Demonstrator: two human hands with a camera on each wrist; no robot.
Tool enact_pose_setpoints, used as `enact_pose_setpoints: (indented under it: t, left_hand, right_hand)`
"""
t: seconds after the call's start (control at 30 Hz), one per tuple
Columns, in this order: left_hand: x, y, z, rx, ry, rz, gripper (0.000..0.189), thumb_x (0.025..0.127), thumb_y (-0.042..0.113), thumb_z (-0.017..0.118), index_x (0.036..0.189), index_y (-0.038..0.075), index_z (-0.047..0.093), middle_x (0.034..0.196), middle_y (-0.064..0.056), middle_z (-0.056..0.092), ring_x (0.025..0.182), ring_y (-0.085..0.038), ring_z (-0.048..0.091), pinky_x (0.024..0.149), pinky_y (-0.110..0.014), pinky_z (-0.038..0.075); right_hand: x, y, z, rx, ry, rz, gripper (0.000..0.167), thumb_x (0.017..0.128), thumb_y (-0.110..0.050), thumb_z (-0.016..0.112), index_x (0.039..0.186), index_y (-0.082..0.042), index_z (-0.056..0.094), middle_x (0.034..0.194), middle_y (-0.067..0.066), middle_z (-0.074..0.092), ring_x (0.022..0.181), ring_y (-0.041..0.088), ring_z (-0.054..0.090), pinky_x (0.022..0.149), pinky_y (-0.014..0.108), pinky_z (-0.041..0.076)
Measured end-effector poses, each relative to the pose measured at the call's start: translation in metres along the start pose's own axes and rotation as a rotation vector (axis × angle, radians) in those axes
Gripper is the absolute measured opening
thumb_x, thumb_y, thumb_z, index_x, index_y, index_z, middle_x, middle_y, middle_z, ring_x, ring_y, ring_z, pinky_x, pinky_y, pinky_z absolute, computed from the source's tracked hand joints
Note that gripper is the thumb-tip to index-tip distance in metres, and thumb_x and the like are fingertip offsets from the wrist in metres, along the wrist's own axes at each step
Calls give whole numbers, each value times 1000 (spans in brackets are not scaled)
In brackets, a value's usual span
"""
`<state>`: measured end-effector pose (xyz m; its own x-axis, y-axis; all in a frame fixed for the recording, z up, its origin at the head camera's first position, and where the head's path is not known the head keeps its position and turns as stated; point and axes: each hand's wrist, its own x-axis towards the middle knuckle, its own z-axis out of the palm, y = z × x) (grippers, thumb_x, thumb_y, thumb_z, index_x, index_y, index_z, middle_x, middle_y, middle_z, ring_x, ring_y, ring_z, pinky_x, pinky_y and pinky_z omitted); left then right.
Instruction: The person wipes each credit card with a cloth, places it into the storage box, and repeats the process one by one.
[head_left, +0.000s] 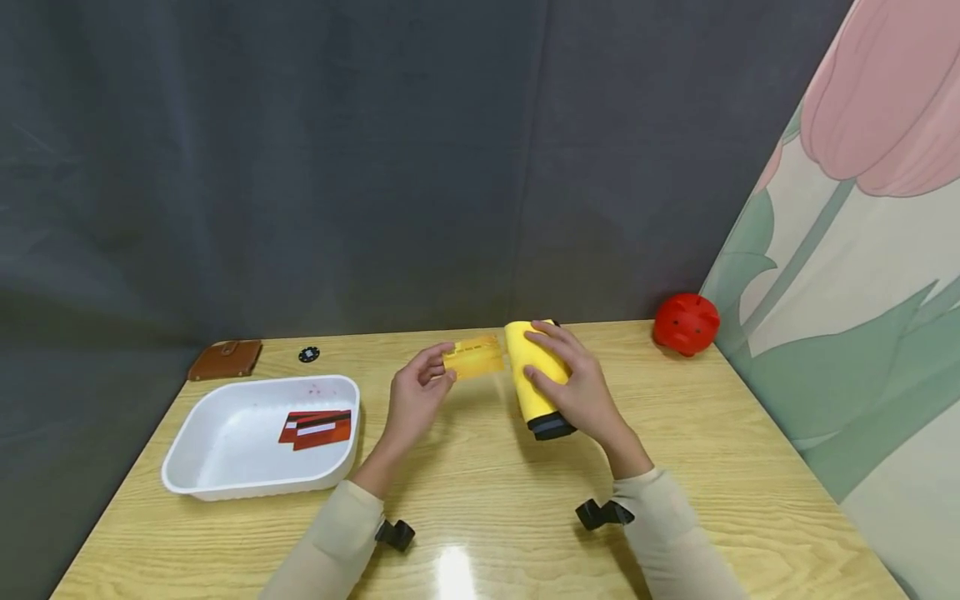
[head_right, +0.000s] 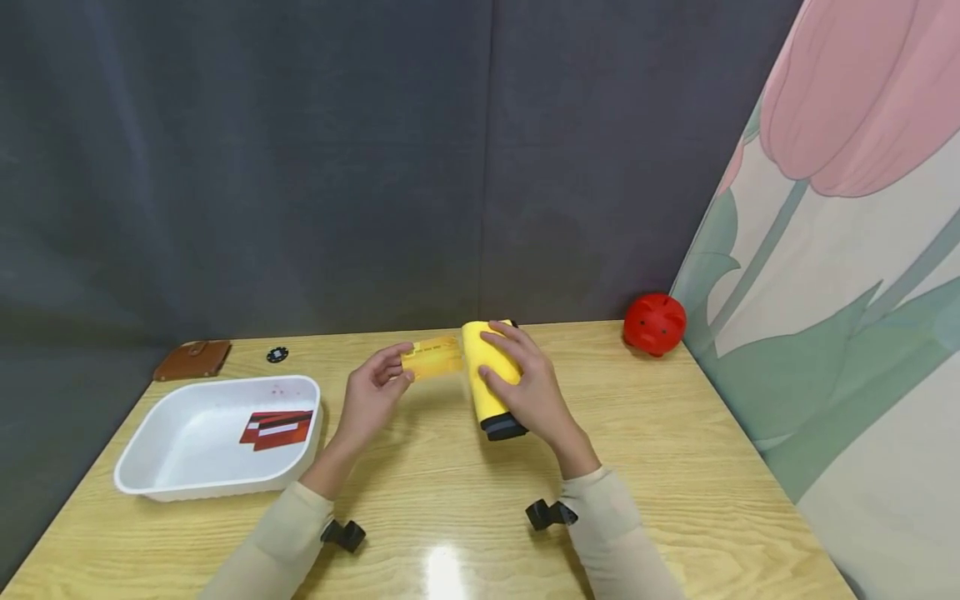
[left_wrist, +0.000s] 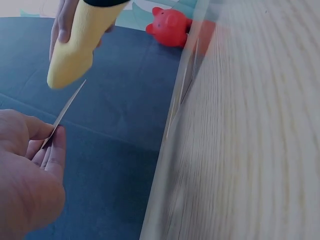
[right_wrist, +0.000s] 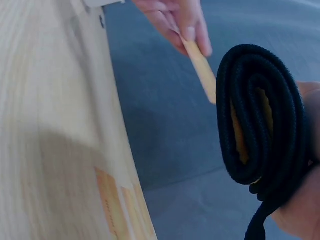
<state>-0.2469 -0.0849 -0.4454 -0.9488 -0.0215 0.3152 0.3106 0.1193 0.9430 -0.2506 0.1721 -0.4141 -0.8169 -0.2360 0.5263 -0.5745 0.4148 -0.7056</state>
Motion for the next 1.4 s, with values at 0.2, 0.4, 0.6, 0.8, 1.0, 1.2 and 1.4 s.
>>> enact_pose_setpoints:
  t: [0.2,0.4,0.6,0.8,1.0,1.2,1.4]
  left_hand:
    - [-3,4,6,-33,-44,20,42,94,-5,68,133,10,68,118,-19,68,109,-31,71,88,-22,61]
    - [-6,7,11,1,-69,36,45,96,-3,67,139,11,64,120,-17,68,112,-31,71,90,-22,60]
    - [-8,7,14,15,-87,34,47,98,-1,65,142,14,62,122,-15,69,114,-30,71,93,-26,60]
    - [-9,9,16,18,-90,29,47,98,-2,65,142,13,63,121,-15,69,112,-29,72,92,-25,60]
    - [-11,9,16,42,-80,44,47,96,-2,68,140,15,65,119,-16,70,110,-29,72,88,-23,61]
    - [-13,9,14,54,-80,76,47,96,-3,68,140,14,66,119,-17,69,108,-29,72,86,-21,61]
    - [-11,8,11,72,-55,75,46,96,-2,69,137,17,68,118,-16,68,108,-27,72,86,-21,61]
  right_hand:
    - [-4,-1,16,-52,-59,-44,47,92,-10,78,137,-13,67,153,9,55,141,29,52,93,26,49]
    - [-8,-7,28,-95,-100,-69,49,91,-9,78,138,-13,66,154,6,54,142,31,51,102,47,53]
    - [-12,-17,37,-118,-154,-123,48,93,-11,77,140,-11,65,155,7,53,145,32,49,112,53,48]
    - [-12,-17,36,-147,-154,-117,48,93,-11,77,140,-11,65,154,7,53,146,33,48,112,53,49]
    - [-8,-8,31,-167,-106,-65,48,92,-11,78,139,-11,66,153,8,55,142,33,52,105,50,54]
    - [-4,4,22,-151,-52,-27,46,93,-10,77,138,-9,66,151,10,55,140,34,54,105,52,53]
    - [-3,15,10,-161,-15,9,46,93,-8,76,138,-5,65,151,14,55,142,37,51,112,57,47]
